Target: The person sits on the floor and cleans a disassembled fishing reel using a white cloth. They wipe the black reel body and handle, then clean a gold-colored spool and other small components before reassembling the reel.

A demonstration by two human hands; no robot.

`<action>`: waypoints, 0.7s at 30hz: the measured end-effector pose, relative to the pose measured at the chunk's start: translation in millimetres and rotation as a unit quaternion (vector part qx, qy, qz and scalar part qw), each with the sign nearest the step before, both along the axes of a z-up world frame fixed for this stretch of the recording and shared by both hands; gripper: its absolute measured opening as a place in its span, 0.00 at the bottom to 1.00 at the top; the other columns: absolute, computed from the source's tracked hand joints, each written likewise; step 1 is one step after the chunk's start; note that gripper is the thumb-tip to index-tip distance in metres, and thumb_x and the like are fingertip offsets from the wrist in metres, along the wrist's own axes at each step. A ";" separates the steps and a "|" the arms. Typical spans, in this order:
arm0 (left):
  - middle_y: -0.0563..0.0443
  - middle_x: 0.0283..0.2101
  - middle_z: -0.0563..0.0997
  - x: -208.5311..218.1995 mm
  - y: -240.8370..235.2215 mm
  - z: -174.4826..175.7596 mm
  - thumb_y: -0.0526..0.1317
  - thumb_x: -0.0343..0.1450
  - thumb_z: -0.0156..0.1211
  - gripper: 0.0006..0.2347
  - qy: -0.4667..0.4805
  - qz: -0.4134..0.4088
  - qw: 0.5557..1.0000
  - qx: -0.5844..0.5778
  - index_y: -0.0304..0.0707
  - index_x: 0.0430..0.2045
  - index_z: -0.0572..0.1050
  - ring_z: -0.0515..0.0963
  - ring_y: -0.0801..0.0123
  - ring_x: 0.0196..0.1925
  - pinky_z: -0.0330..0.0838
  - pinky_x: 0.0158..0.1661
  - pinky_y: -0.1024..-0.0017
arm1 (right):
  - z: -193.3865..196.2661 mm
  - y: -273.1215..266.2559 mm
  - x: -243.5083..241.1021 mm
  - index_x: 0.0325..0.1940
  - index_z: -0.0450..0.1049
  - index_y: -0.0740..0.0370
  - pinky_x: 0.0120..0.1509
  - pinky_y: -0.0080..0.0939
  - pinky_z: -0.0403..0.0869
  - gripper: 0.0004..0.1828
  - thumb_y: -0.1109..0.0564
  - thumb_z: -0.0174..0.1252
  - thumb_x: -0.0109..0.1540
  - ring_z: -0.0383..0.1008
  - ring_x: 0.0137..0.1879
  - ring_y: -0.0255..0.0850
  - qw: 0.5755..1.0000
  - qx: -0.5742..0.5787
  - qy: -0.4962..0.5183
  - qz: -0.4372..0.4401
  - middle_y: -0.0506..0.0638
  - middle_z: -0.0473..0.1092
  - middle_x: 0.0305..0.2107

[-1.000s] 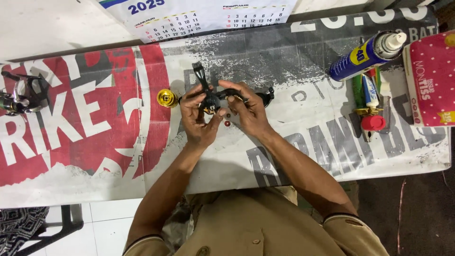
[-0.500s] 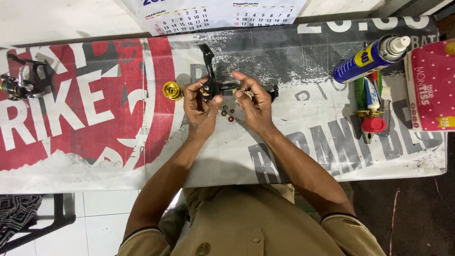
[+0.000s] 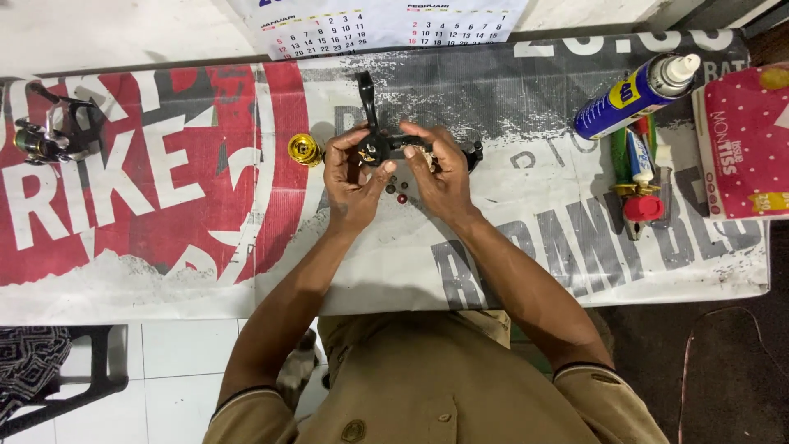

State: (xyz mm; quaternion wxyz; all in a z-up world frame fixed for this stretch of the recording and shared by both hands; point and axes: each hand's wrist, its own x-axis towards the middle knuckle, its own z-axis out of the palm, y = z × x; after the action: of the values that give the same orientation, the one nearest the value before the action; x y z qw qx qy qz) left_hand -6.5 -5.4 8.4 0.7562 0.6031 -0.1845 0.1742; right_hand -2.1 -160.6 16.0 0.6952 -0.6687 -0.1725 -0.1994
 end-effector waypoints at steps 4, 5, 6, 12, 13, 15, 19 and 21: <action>0.36 0.59 0.72 4.6 4.5 -13.0 0.31 0.73 0.67 0.19 0.031 -0.007 0.998 -0.055 0.29 0.56 0.66 0.75 0.59 0.61 0.76 0.57 0.65 | -8.7 0.9 -0.6 0.66 0.75 0.67 0.46 0.38 0.69 0.18 0.62 0.55 0.71 0.67 0.38 0.36 0.998 -0.041 -0.042 0.006 0.52 0.67 0.35; 0.35 0.58 0.72 6.6 5.6 -15.7 0.33 0.74 0.65 0.19 0.028 -0.014 0.997 -0.074 0.27 0.57 0.65 0.76 0.58 0.60 0.77 0.57 0.63 | -6.7 2.1 -1.6 0.66 0.75 0.67 0.45 0.38 0.69 0.18 0.62 0.54 0.72 0.66 0.38 0.36 0.998 -0.042 -0.050 0.009 0.52 0.66 0.35; 0.35 0.58 0.72 9.7 6.2 -18.8 0.33 0.74 0.65 0.19 0.028 -0.014 0.997 -0.074 0.27 0.57 0.65 0.76 0.58 0.60 0.77 0.57 0.63 | -10.6 2.4 -2.3 0.66 0.75 0.67 0.45 0.38 0.69 0.18 0.62 0.54 0.72 0.66 0.38 0.36 0.998 -0.043 -0.050 0.009 0.52 0.66 0.35; 0.36 0.56 0.73 13.1 6.9 -17.7 0.47 0.80 0.52 0.19 -0.004 -0.001 0.998 -0.058 0.33 0.60 0.63 0.78 0.59 0.56 0.79 0.53 0.60 | -46.9 0.7 2.8 0.67 0.74 0.68 0.44 0.38 0.68 0.21 0.66 0.55 0.69 0.68 0.38 0.38 0.994 -0.039 -0.103 0.004 0.51 0.66 0.35; 0.39 0.53 0.73 9.3 4.3 -14.1 0.48 0.81 0.46 0.18 0.028 -0.024 0.995 -0.094 0.34 0.61 0.63 0.79 0.63 0.51 0.79 0.51 0.64 | -53.0 -1.3 6.3 0.66 0.74 0.70 0.43 0.37 0.68 0.19 0.66 0.53 0.70 0.67 0.38 0.36 0.993 -0.021 -0.111 -0.014 0.52 0.66 0.36; 0.42 0.50 0.73 5.8 2.4 -10.1 0.49 0.82 0.39 0.18 0.060 -0.049 0.989 -0.129 0.35 0.61 0.63 0.80 0.66 0.47 0.80 0.49 0.69 | -57.1 -3.8 9.6 0.65 0.74 0.71 0.41 0.37 0.69 0.18 0.65 0.52 0.71 0.67 0.38 0.34 0.992 -0.002 -0.119 -0.034 0.52 0.66 0.36; 0.47 0.50 0.73 6.5 5.4 -13.1 0.59 0.80 0.40 0.30 0.168 -0.175 0.953 -0.183 0.37 0.72 0.54 0.75 0.72 0.45 0.77 0.46 0.73 | -33.2 -0.8 1.7 0.70 0.65 0.68 0.34 0.32 0.69 0.19 0.61 0.41 0.76 0.64 0.32 0.31 0.991 0.076 -0.097 -0.049 0.50 0.65 0.35; 0.49 0.46 0.73 7.4 7.7 -16.0 0.61 0.79 0.39 0.31 0.194 -0.194 0.943 -0.190 0.39 0.74 0.53 0.75 0.73 0.42 0.76 0.45 0.73 | -31.3 -0.6 0.9 0.73 0.60 0.66 0.34 0.30 0.68 0.19 0.59 0.38 0.78 0.62 0.31 0.29 0.989 0.108 -0.086 -0.044 0.47 0.64 0.35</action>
State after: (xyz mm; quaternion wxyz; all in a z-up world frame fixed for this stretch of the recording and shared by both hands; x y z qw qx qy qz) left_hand 0.9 2.4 -7.6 0.8972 0.4224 -0.1114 -0.0641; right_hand -1.2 -161.2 -15.4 0.7366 -0.5769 -0.1797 -0.3038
